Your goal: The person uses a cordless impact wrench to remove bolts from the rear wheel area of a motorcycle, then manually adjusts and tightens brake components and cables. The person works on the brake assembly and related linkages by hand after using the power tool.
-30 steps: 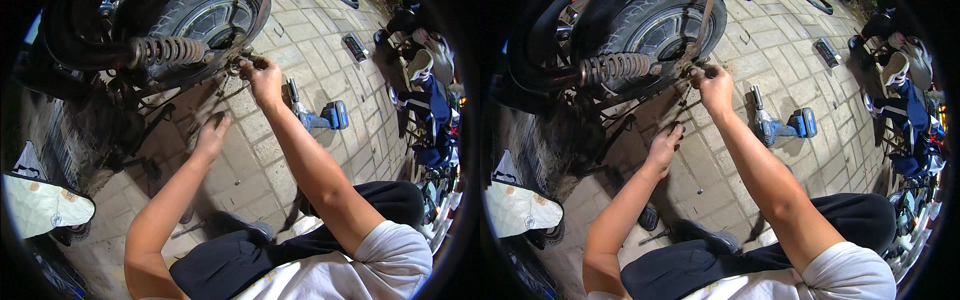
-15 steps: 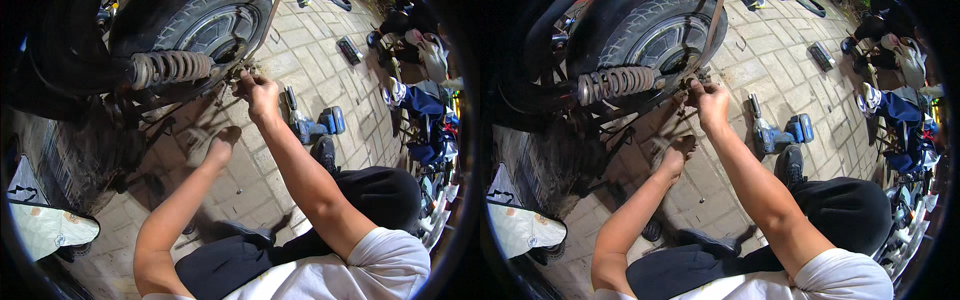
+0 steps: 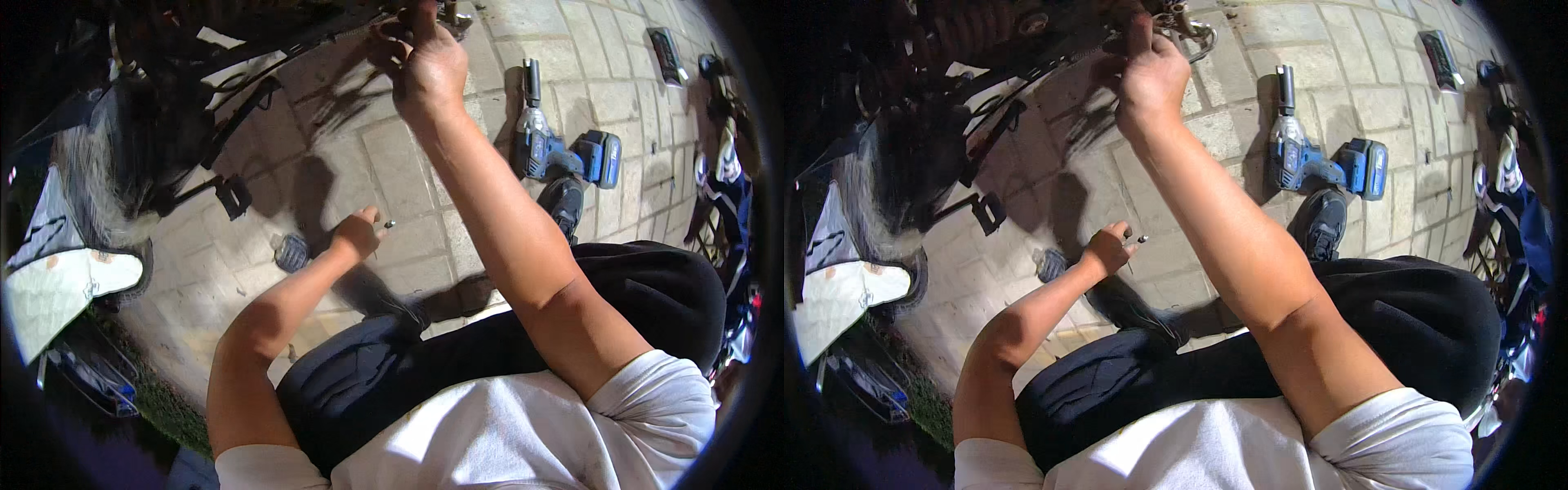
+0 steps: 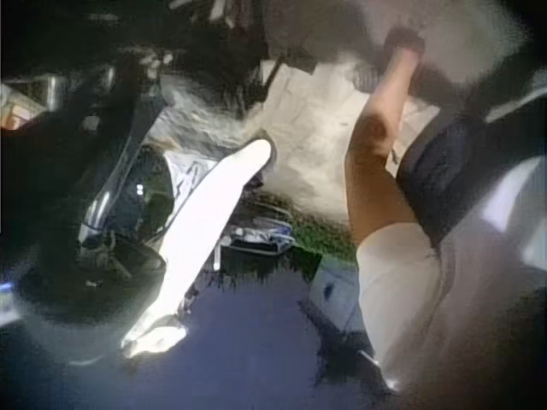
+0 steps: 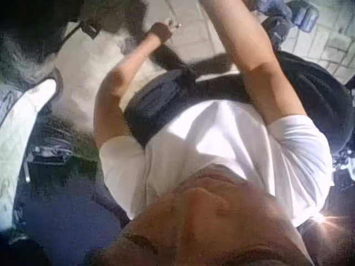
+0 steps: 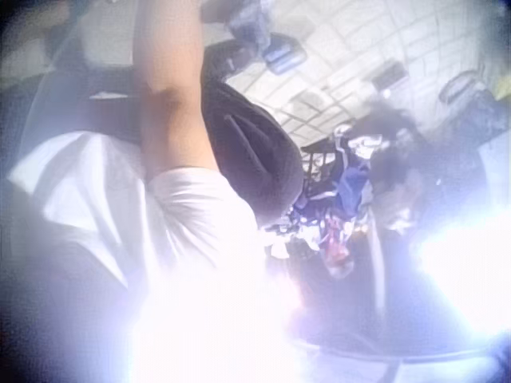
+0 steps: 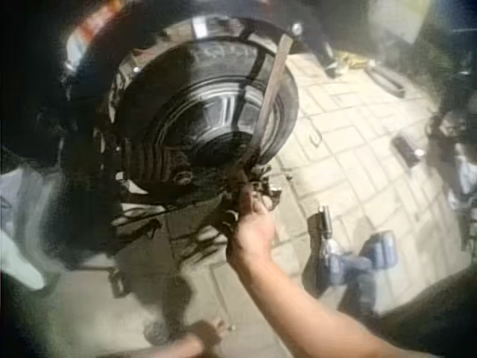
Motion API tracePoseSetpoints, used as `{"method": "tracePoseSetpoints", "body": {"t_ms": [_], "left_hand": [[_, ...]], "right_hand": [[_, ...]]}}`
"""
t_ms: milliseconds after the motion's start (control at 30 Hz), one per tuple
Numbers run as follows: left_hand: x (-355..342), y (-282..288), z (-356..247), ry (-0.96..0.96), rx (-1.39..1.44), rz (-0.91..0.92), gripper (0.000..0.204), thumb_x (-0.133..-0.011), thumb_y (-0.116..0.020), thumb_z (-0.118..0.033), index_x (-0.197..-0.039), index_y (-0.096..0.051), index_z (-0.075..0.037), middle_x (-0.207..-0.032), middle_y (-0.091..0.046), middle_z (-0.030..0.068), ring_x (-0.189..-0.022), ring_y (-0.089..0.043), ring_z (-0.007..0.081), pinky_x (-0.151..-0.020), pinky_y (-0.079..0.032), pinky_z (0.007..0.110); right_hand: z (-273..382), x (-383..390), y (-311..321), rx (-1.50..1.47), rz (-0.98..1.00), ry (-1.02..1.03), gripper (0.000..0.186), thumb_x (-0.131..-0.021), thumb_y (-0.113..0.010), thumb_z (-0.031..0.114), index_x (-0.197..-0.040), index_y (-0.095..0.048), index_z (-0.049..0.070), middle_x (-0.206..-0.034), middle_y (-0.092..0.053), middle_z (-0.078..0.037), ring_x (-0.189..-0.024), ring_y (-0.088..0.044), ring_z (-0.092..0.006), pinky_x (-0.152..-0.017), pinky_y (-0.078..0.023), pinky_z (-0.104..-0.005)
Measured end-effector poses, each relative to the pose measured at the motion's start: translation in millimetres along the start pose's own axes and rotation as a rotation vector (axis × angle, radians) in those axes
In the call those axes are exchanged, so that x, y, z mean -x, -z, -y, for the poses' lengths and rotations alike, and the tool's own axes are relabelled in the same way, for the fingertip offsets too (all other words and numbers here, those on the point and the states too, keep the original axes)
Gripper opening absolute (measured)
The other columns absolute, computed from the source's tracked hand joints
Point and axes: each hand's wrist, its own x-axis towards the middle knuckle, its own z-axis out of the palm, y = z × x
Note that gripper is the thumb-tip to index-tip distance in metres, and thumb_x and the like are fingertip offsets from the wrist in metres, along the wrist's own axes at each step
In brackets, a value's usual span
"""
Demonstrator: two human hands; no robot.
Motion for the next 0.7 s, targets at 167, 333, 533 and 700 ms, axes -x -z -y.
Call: {"method": "tracePoseSetpoints", "body": {"t_ms": [167,333,533,700], "left_hand": [[11,-29,-10,0.033,-0.014,-0.104,0.033,-0.079,-0.068,-0.020,-0.101,-0.052,-0.001,-0.100,-0.059,0.0228,-0.099,-0.056,0.0373,-0.085,-0.046,0.044],[-5,-38,-27,0.223,-0.026,-0.175,0.016,-0.078,-0.061,-0.008,-0.092,-0.056,0.000,-0.085,-0.059,0.0250,-0.086,-0.059,0.0402,-0.074,-0.047,0.046],[-3,41,-56,0.343,0.230,-0.718,0.012,-0.075,-0.066,-0.007,-0.082,-0.059,0.000,-0.070,-0.063,0.0155,-0.060,-0.061,0.0221,-0.057,-0.047,0.035],[-60,94,-99,0.257,0.263,-0.891,0.015,-0.082,-0.063,-0.013,-0.083,-0.060,0.001,-0.059,-0.061,0.0073,-0.055,-0.056,0.0109,-0.055,-0.046,0.029]], "right_hand": [[-73,41,47,0.871,0.062,-0.159,0.042,-0.092,-0.056,0.038,-0.078,-0.061,-0.001,-0.063,-0.056,-0.005,-0.057,-0.050,-0.0124,-0.054,-0.042,-0.0296],[-99,79,100,1.246,0.310,-0.427,0.039,-0.083,-0.063,0.035,-0.084,-0.065,-0.004,-0.083,-0.064,-0.027,-0.080,-0.063,-0.0411,-0.073,-0.050,-0.0445],[-75,61,100,1.104,0.579,-0.744,0.034,-0.081,-0.067,0.030,-0.083,-0.068,-0.004,-0.076,-0.066,-0.019,-0.069,-0.063,-0.0286,-0.066,-0.049,-0.0385],[-45,26,80,0.718,0.255,-0.779,0.028,-0.078,-0.072,0.018,-0.080,-0.064,-0.009,-0.069,-0.064,-0.014,-0.058,-0.059,-0.0224,-0.057,-0.048,-0.0347]]}}
